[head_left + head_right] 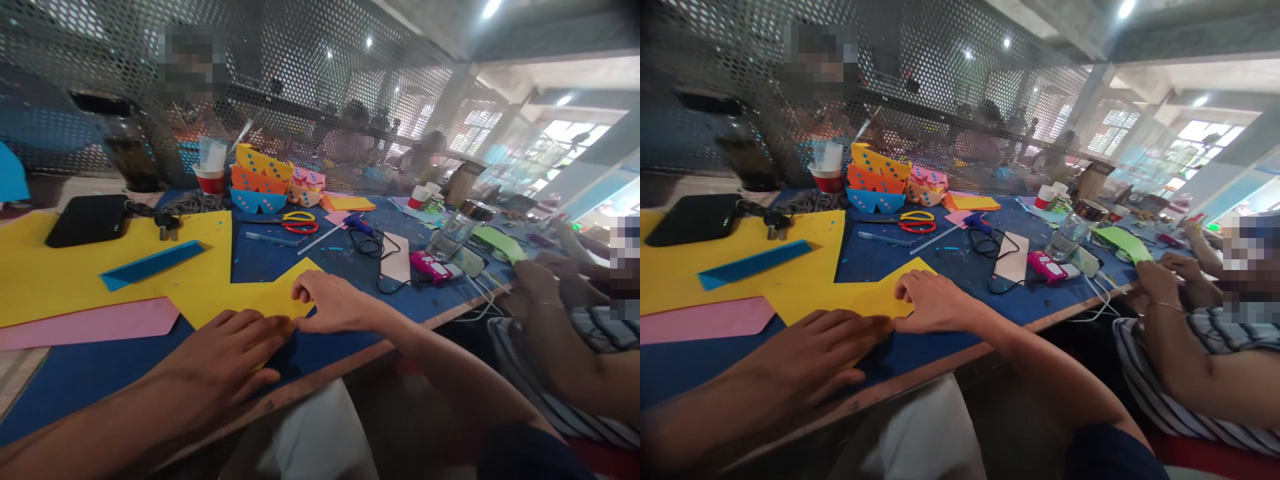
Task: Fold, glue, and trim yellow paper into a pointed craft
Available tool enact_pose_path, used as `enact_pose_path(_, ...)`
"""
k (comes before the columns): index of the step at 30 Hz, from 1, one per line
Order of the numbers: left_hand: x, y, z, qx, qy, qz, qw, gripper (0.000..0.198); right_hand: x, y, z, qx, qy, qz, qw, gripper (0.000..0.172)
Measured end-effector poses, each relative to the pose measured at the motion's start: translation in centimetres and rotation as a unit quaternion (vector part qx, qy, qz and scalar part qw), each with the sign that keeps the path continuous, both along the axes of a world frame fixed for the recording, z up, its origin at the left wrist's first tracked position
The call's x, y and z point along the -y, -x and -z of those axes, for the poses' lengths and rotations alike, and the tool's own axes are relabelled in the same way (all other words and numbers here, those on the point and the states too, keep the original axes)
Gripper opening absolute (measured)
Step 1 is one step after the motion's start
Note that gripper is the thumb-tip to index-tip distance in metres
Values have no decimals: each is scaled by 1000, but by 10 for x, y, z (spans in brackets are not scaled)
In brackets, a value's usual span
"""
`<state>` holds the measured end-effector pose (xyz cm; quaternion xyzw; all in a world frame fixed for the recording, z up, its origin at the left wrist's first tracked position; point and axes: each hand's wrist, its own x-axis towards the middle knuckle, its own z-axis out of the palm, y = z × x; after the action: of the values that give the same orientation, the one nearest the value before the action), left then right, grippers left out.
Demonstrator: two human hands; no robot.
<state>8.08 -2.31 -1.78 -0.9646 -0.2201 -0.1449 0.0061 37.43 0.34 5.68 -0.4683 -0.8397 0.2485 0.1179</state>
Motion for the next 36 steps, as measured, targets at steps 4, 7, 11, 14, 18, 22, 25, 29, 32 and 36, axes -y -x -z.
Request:
enact_pose_path(4,2,0,0,12,-11,-9,1000,52,-5,-6,1,-22,30,-11,999,35)
enact_pose_path(7,-4,3,-1,39,-37,32,998,51,-9,-13,1,-43,40,-16,998,36)
enact_pose_path(11,-6,3,-9,48,-46,50,996,48,-14,-19,0,-43,47,-18,998,38)
enact_pose_path(14,-1,-1,-18,63,-45,49,996,49,-22,-25,0,-30,45,4,999,38)
enact_pose_path(18,3,-3,-25,80,-41,47,995,48,-34,-40,2,-57,65,37,996,40)
enact_pose_path(22,4,0,-24,65,-29,39,997,47,-43,-56,5,-80,69,59,993,39)
enact_pose_path(25,4,3,-21,61,-27,35,997,47,-47,-63,5,-88,79,64,991,38)
enact_pose_path(29,3,3,-22,67,-21,37,997,47,-52,-66,5,-97,97,70,988,39)
enact_pose_path(32,3,1,-23,77,-28,40,996,47,-56,-68,4,-103,104,78,986,39)
enact_pose_path(36,0,2,-20,73,-42,45,995,47,-60,-69,4,-108,110,82,985,40)
